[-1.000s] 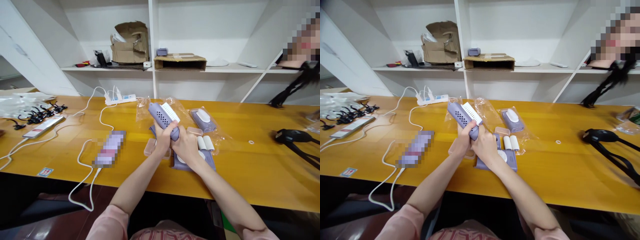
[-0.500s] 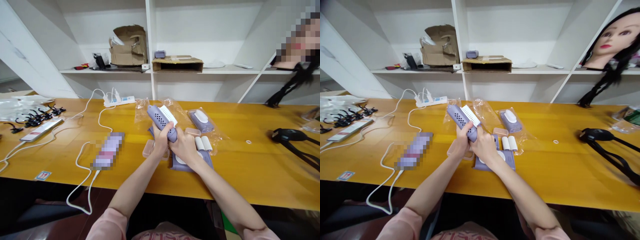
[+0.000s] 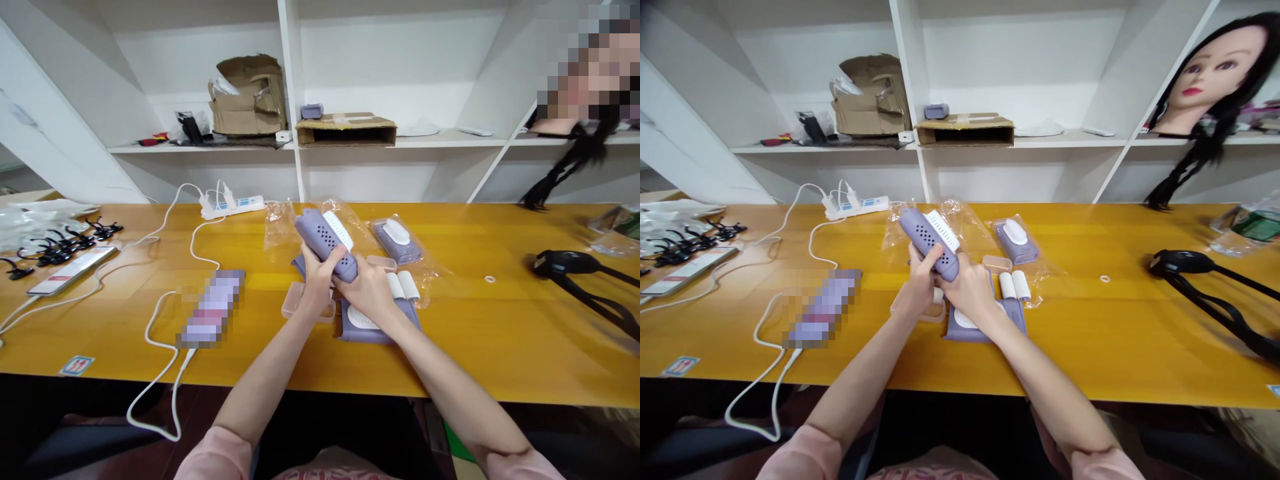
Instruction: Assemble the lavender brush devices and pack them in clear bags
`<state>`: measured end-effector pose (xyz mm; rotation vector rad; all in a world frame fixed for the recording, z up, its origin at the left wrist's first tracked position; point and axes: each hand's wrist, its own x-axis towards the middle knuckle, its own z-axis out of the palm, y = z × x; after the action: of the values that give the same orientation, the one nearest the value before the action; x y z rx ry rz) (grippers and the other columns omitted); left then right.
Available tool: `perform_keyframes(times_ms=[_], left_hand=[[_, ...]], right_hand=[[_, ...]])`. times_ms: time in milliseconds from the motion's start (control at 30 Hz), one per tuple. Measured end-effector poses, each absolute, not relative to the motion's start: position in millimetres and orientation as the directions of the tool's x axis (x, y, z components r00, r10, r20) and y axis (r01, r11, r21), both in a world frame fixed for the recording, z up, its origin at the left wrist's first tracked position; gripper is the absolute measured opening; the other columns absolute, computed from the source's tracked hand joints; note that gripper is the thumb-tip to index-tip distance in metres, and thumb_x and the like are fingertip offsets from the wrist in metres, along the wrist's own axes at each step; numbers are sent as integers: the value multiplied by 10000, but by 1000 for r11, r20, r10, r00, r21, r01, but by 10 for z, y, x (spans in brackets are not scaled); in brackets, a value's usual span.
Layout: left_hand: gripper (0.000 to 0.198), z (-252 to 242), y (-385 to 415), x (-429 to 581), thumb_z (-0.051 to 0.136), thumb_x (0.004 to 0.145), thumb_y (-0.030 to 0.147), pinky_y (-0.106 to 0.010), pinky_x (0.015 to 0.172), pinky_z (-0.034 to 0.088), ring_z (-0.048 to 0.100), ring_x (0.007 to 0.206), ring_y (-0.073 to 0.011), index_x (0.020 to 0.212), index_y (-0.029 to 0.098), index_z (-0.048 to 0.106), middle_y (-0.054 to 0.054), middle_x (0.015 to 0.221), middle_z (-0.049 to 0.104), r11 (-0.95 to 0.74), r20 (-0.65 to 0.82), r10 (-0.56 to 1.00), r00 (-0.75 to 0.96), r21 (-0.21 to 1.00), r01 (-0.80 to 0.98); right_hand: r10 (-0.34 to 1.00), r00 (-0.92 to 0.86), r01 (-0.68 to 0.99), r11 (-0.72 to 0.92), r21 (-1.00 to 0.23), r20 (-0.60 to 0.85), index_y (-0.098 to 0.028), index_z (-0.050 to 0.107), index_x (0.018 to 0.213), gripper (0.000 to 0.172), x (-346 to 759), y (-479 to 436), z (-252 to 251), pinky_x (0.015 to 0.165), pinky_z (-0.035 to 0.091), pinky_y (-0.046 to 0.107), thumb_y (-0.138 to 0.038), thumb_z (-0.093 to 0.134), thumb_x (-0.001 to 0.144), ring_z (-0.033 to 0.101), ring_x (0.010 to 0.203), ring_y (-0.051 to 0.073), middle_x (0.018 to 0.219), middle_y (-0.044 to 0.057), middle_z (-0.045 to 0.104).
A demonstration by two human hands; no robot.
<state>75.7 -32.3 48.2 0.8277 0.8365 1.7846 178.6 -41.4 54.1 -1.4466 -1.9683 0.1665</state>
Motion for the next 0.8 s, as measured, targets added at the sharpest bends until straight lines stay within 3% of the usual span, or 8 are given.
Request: perform_keyframes(times_ms=[133, 233, 467, 533, 667, 733, 800], left_hand=[[488, 510, -255, 549, 757, 573, 434, -373, 831, 494, 614, 948, -236, 954, 191, 571, -60, 976, 652, -179, 163, 983, -80, 809, -560], [507, 507, -208, 456, 771, 530, 454, -380, 803, 509, 633, 902, -254, 914, 168, 604, -74, 898, 678, -151, 114, 988, -101, 795, -588], [519, 537, -202, 589, 718, 605, 439, -403, 814, 500, 649, 887, -270, 1007, 133, 601, -96, 885, 685, -209, 75, 965, -252, 803, -558], [562, 554, -210, 609, 725, 617, 435, -397, 847, 489, 627, 967, -272, 1081, 153, 578, -108, 1000, 667, -229, 86, 955, -283, 820, -524], [797, 594, -228, 519, 782, 597, 342, -306, 975, 414, 480, 1221, -217, 1303, 330, 413, -39, 1325, 508, -436, 273, 880, -389, 789, -432], [873, 611, -237, 415, 799, 562, 367, -307, 983, 405, 458, 1242, -227, 1328, 366, 381, -28, 1355, 479, -455, 301, 879, -369, 760, -464], [880, 617, -247, 306, 782, 508, 514, -372, 960, 425, 488, 1207, -276, 1297, 342, 434, -57, 1289, 534, -374, 279, 927, -249, 735, -565]], right_hand=[[959, -190, 479, 277, -833, 210, -144, 621, 851, 307, 1929, -386, 706, 580, 459, 270, -332, 696, 620, 616, 647, 177, 734, 35, 674], [947, -321, 273, 107, -956, 14, -130, 625, 832, 286, 1952, -425, 793, 542, 465, 235, -249, 718, 590, 602, 605, 138, 699, 13, 658], [948, -309, 41, -70, -997, -79, -129, 606, 816, 284, 1797, -454, 689, 568, 538, 279, -207, 733, 574, 619, 577, 138, 654, 3, 637], [948, -304, -14, -106, -994, -97, -130, 609, 806, 271, 1796, -444, 667, 593, 555, 286, -194, 732, 574, 633, 586, 139, 663, 8, 648], [929, -345, -50, -159, -986, -132, -128, 611, 780, 239, 1875, -422, 685, 568, 549, 249, -180, 730, 579, 655, 569, 139, 660, 21, 673], [887, -437, -49, -191, -980, -151, -116, 618, 774, 226, 1923, -415, 699, 530, 526, 222, -181, 720, 583, 665, 557, 148, 651, 32, 684], [805, -568, -71, -255, -964, -171, -105, 625, 794, 234, 1958, -410, 703, 508, 510, 222, -194, 695, 589, 672, 552, 166, 655, 48, 697]])
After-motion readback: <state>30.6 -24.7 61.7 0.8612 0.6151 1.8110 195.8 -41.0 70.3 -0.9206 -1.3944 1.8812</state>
